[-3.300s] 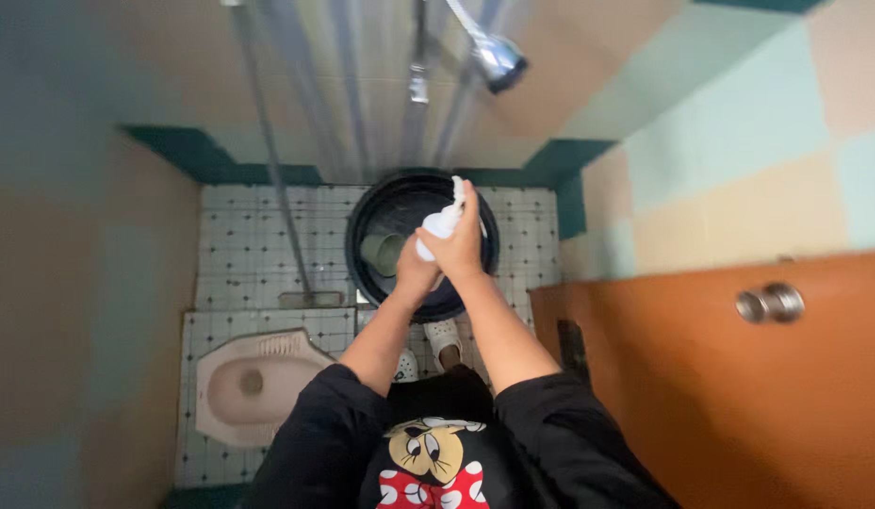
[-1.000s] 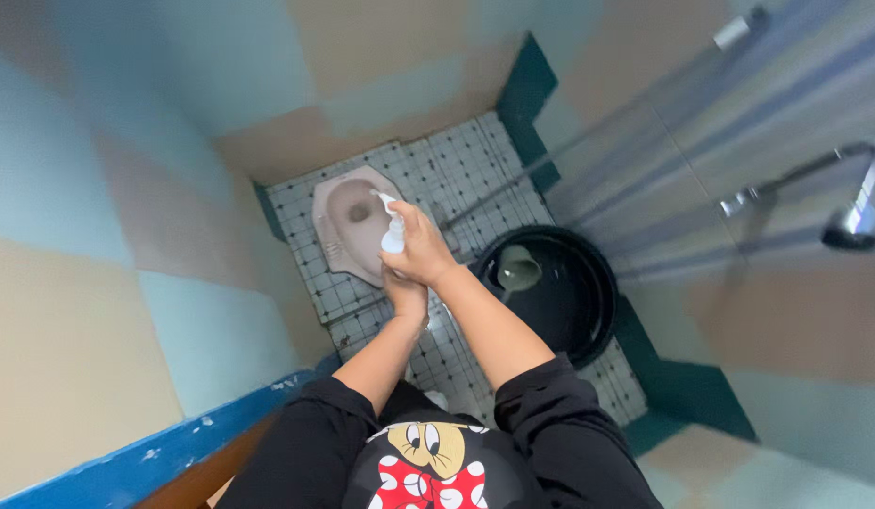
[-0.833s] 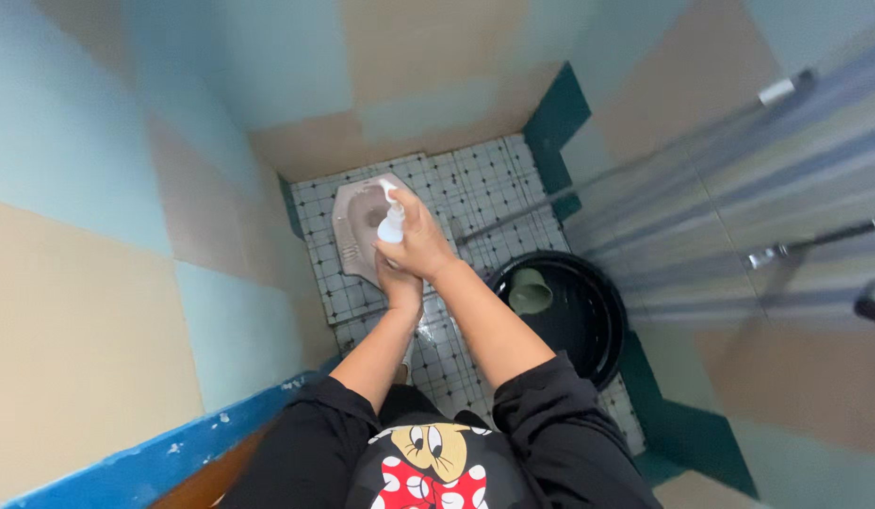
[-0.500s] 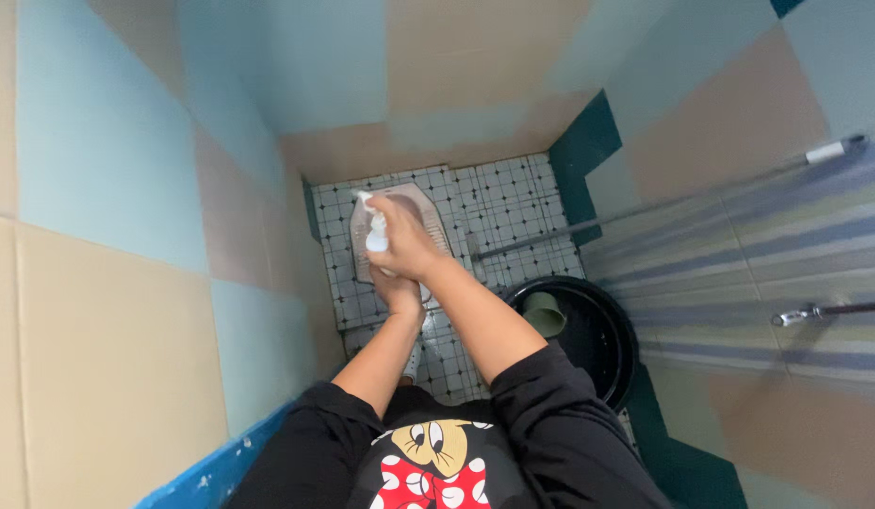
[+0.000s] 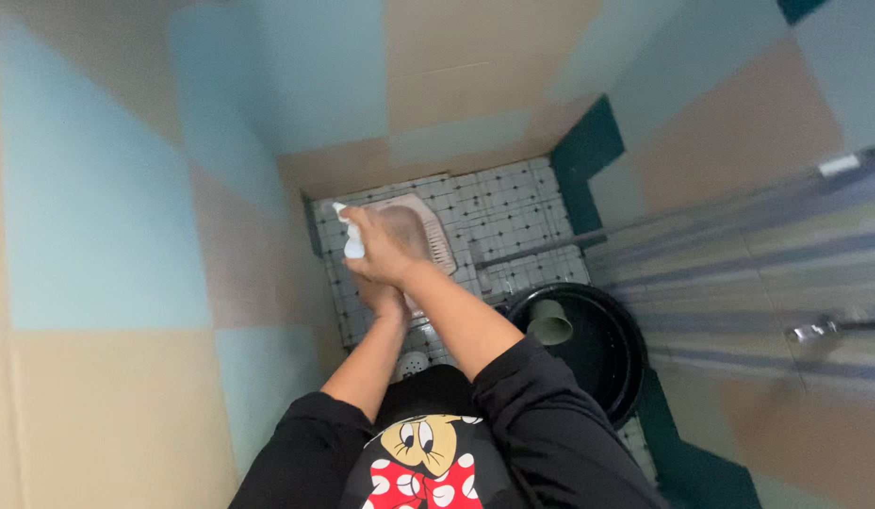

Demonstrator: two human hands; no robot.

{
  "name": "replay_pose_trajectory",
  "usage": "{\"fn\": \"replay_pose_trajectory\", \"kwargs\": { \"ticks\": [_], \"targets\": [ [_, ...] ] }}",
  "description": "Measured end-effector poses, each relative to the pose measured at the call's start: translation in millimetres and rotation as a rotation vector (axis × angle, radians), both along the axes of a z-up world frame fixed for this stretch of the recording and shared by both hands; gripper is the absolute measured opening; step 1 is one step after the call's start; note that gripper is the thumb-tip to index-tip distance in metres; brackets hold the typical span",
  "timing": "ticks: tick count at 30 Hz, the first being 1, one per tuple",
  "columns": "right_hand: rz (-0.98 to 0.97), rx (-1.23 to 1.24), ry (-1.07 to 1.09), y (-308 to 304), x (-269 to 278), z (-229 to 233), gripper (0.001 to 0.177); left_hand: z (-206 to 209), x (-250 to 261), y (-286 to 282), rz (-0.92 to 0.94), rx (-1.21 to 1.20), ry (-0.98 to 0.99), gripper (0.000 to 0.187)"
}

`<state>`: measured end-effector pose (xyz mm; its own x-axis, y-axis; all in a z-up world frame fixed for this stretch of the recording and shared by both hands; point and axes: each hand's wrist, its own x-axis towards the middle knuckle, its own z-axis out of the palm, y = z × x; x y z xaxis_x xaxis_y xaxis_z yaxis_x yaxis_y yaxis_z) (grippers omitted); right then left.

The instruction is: The person cleans a bathroom floor and surfaces using a bottle of liquid and a squeegee.

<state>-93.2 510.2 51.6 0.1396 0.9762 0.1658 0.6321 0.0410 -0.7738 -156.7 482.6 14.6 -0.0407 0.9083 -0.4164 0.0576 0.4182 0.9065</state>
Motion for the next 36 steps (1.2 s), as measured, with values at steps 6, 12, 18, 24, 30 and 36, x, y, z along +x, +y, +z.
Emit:
{"fn": "replay_pose_trajectory", "kwargs": {
  "ticks": [6,12,18,24,30,36],
  "targets": [
    [-0.282,0.338,-0.044,-49.8,49.5,7.9,0.11,-68.3,39.2,-0.6,-0.435,0.806,0.336,0.046],
    [-0.704,0.009,0.284,-154.4,105.1,10.0,0.13,-36.7,89.6,-54.5,-0.597,0.356,-0.084,0.066],
    [-0.751,0.062,0.549,-299.8,152.1,1.1,0.095,-14.8,137.8,-141.9,-1.088,0.194,-0.302,0.083],
    [-1.029,0.231,0.401,-443.1,157.0,23.9,0.085,28.2,181.6,-243.8,-1.557,0.086,-0.36,0.081],
    [-1.242,0.418,0.485,-552.8,145.9,33.3,0.083,72.6,200.9,-334.6,-1.874,-0.012,-0.338,0.074],
    [-1.478,0.502,0.542,-633.4,136.9,46.2,0.084,79.0,216.1,-408.3,-2.042,-0.05,-0.458,0.082]
  ]
}}
